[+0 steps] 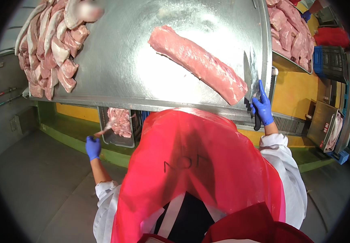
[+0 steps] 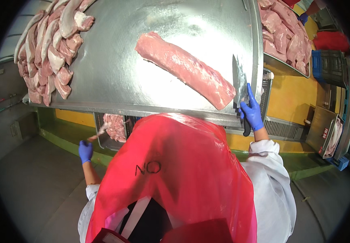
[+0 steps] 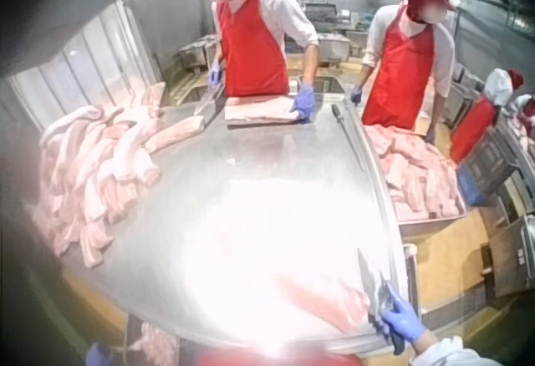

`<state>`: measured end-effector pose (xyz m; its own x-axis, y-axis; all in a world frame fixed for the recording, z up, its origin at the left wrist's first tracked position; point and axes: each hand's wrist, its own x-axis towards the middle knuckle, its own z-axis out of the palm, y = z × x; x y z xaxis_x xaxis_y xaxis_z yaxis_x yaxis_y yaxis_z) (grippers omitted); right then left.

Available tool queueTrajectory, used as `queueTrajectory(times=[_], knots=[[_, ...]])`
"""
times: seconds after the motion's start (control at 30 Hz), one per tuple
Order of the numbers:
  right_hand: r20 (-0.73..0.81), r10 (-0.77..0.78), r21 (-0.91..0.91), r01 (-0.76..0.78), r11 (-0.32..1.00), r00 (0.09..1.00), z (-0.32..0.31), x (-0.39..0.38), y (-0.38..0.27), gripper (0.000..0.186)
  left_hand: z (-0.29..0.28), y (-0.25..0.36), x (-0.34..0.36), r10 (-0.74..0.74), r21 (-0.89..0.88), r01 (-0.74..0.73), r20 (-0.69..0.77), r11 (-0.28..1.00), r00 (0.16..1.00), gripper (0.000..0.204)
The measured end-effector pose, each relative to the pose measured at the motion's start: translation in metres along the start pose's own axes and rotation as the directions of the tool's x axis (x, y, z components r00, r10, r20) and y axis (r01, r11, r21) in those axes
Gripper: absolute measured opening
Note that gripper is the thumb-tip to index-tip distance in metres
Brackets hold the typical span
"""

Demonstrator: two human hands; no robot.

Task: The person uses a knife to trim fat and cut large pieces of raw meat on a stainless steel table. They repeatedly slice off fat layers and separate meat sections, placing trimmed pieces into a nearby tray.

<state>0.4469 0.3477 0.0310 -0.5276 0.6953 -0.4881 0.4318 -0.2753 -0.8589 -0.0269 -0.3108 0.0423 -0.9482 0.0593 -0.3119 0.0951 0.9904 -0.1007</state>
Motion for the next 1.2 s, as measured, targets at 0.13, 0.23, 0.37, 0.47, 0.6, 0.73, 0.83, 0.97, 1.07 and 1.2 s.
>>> queueTrajectory(times=[0.13, 0.23, 0.37, 0.47, 0.6, 0.73, 0.83, 0.97, 1.07, 1.2], knots=[[-0.064, -0.028, 0.163, 0.038, 0.986, 0.998, 0.001, -0.007, 0.023, 0.081, -0.021, 0.183, 0.013, 0.576, 0.129, -0.562, -0.229, 0.817, 0.785, 0.062], [-0.144, -0.071, 0.185, 0.098, 0.978, 0.987, -0.005, -0.012, 0.027, 0.081, -0.039, 0.377, 0.006, 0.883, 0.202, -0.903, -0.371, 0.38, 0.289, 0.049], [-0.257, -0.06, 0.204, 0.114, 0.972, 0.965, -0.017, -0.039, 0.033, 0.079, -0.035, 0.562, -0.085, 0.984, -0.076, -0.981, -0.048, -0.176, -0.173, 0.071], [-0.387, -0.062, 0.196, 0.148, 0.97, 0.92, -0.022, -0.07, 0.066, 0.081, -0.013, 0.62, -0.127, 0.903, -0.019, -0.924, 0.202, -0.383, -0.379, 0.087], [-0.431, -0.054, 0.252, 0.178, 0.951, 0.901, -0.024, -0.095, 0.084, 0.085, -0.007, 0.617, -0.138, 0.957, -0.015, -0.972, 0.172, -0.235, -0.234, 0.09], [-0.52, 0.0, 0.422, 0.257, 0.869, 0.854, -0.019, -0.13, 0.111, 0.087, -0.044, 0.644, -0.157, 0.958, -0.107, -0.993, 0.285, 0.048, 0.016, 0.092], [-0.506, 0.012, 0.475, 0.267, 0.838, 0.863, -0.017, -0.125, 0.117, 0.087, -0.025, 0.659, -0.109, 0.934, -0.373, -0.892, 0.332, 0.255, 0.128, 0.094], [-0.513, 0.011, 0.378, 0.214, 0.901, 0.859, -0.018, -0.118, 0.101, 0.085, -0.04, 0.661, -0.068, 0.984, -0.873, -0.454, 0.165, 0.177, 0.067, 0.079], [-0.501, -0.108, 0.288, 0.283, 0.915, 0.859, -0.026, -0.106, 0.103, 0.081, -0.105, 0.64, -0.056, 0.997, -0.973, -0.229, -0.042, -0.026, 0.067, 0.079], [-0.494, -0.03, 0.323, 0.215, 0.922, 0.869, -0.032, -0.097, 0.081, 0.08, -0.135, 0.541, 0.01, 0.979, -0.882, 0.442, -0.091, -0.164, 0.182, 0.085]])
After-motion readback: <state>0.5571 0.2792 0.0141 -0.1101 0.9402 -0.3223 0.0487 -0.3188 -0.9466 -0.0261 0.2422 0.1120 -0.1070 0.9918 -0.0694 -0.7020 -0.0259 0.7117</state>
